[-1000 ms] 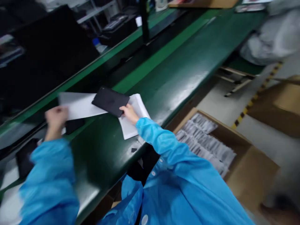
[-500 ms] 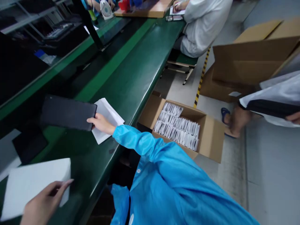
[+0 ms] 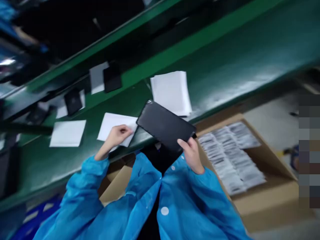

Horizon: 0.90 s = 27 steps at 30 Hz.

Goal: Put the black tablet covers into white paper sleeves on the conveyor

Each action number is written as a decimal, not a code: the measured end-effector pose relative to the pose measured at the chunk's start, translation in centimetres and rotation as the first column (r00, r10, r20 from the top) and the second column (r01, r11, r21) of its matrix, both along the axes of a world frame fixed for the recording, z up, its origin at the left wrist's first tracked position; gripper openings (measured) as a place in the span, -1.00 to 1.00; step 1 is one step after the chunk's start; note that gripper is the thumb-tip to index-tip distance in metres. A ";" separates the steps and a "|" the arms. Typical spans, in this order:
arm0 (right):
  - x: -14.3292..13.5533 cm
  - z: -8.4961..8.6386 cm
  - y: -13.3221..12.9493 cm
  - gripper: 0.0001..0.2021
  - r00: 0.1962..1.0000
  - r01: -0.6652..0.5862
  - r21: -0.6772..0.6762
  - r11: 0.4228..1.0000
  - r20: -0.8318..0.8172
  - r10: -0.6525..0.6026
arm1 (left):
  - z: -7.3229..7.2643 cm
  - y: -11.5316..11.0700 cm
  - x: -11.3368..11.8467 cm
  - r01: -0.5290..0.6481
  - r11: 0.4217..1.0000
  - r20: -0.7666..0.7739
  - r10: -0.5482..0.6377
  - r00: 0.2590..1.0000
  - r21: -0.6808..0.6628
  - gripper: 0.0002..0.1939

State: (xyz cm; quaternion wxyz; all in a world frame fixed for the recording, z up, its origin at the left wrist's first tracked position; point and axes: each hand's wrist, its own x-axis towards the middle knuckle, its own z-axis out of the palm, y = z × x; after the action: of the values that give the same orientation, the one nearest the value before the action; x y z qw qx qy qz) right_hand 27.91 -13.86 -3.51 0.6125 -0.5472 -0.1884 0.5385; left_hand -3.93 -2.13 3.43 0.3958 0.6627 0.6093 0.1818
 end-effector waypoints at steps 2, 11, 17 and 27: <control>0.1 -0.5 -0.6 -0.64 0.999 -0.009 -0.024 1.000 0.053 0.010 | -0.8 0.2 0.1 -0.013 0.995 0.117 0.025 0.993 -0.099 -0.52; -0.6 1.0 -0.9 -0.63 0.996 -0.019 -0.078 0.997 0.080 0.025 | -1.5 -0.8 -0.1 0.071 0.956 0.352 0.035 0.935 -0.284 -0.66; -0.8 2.5 -0.8 -0.66 0.992 0.033 -0.050 0.998 0.122 -0.026 | -1.1 -1.4 0.6 0.063 0.983 0.308 -0.008 0.951 -0.171 -0.79; -0.6 1.6 -2.4 -0.67 0.956 -0.073 -0.039 0.997 0.282 0.081 | -2.0 -2.9 3.6 -0.036 0.942 -0.045 0.054 0.998 0.333 -0.88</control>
State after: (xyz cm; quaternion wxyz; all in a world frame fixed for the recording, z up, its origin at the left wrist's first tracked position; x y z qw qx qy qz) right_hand 27.35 -16.27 -1.95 0.5499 -0.6195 -0.2879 0.4805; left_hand -0.31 -4.98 1.43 0.2579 0.7102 0.5954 0.2731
